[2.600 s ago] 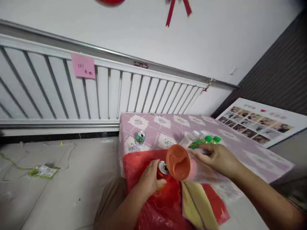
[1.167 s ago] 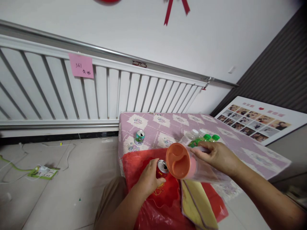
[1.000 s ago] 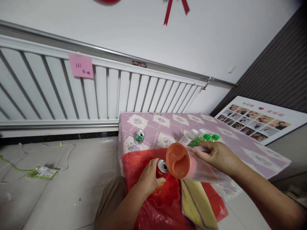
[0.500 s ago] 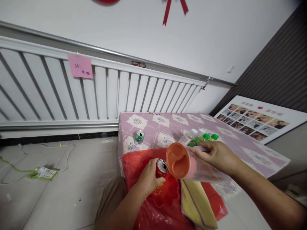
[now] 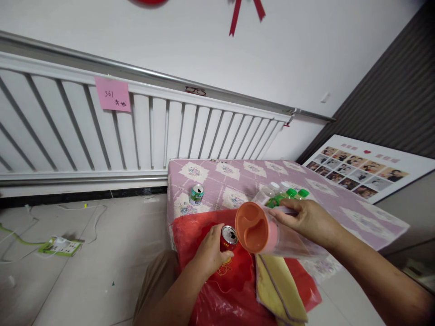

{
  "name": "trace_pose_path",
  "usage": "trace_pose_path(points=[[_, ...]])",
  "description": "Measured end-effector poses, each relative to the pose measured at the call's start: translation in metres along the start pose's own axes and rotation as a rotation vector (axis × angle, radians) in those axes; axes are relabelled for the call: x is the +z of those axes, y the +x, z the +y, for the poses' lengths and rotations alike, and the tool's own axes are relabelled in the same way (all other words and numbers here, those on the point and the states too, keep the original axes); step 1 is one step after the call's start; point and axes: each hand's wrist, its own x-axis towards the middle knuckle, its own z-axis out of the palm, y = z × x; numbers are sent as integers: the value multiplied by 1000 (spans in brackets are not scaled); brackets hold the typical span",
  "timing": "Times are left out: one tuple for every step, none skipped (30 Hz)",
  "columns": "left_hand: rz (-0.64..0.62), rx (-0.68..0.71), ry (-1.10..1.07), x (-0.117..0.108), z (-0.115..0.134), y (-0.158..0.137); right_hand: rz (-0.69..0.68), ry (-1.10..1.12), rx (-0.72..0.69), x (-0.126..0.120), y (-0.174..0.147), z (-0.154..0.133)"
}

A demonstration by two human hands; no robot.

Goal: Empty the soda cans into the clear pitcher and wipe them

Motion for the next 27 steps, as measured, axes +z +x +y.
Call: trace_pose_path(points=[[1,0,-2,0,-1,0,6,-3,-4,0,0,0],[2,-1,-4,0,-1,0,10,-7,-7,0,0,0],[2,-2,-5,0,-1,0,14,-11,-8,1,1,0],[3,-2,-5,0,-2,0,16,-13,-9,1,1,0],[3,-3,-4,0,-2,0,15,-14,-9,1,1,0],[3,-5,-3,0,-2,0,13,-12,-6,0,1,0],[2,-6,-1,0,-2,0,10,-9,-2,0,1,-1],[1,-7,1,0,-1,0,6,-8,1,0,1,-1],[0,-7,3,0,-1,0,3,-7,2,0,0,-1],[0,-9,5,0,-1,0,0,-8,3,0,0,-1],[0,-10,7,0,-1,0,1,-9,3,0,0,-1],[1,-10,9,0,0,0,2,-8,-1,0,0,0],[1,-11,10,0,0,0,3,-6,-6,0,0,1],[2,-12,11,0,0,0,5,-4,-9,1,0,2],[2,-13,12,0,0,0,7,-3,-12,1,0,2],[2,-13,13,0,0,0,10,-4,-14,1,0,3],[2,-13,14,0,-1,0,13,-5,-17,1,0,3],[2,-14,15,0,-1,0,16,-5,-20,1,0,3],[3,-14,16,0,-1,0,16,-5,-22,1,0,2],[3,-15,18,0,-1,0,13,-5,-25,1,0,2],[3,-15,19,0,-1,0,10,-8,-25,0,0,1],[3,-16,21,1,-1,1,6,-14,-21,0,0,0],[3,-15,22,1,-1,1,3,-20,-17,0,1,0],[2,-15,23,1,-1,1,3,-24,-12,0,1,-1],[2,-15,24,0,-1,1,4,-24,-9,0,1,-1],[1,-15,25,0,-1,0,5,-21,-4,0,1,-1],[2,-14,26,0,0,0,5,-15,-1,0,1,-1]])
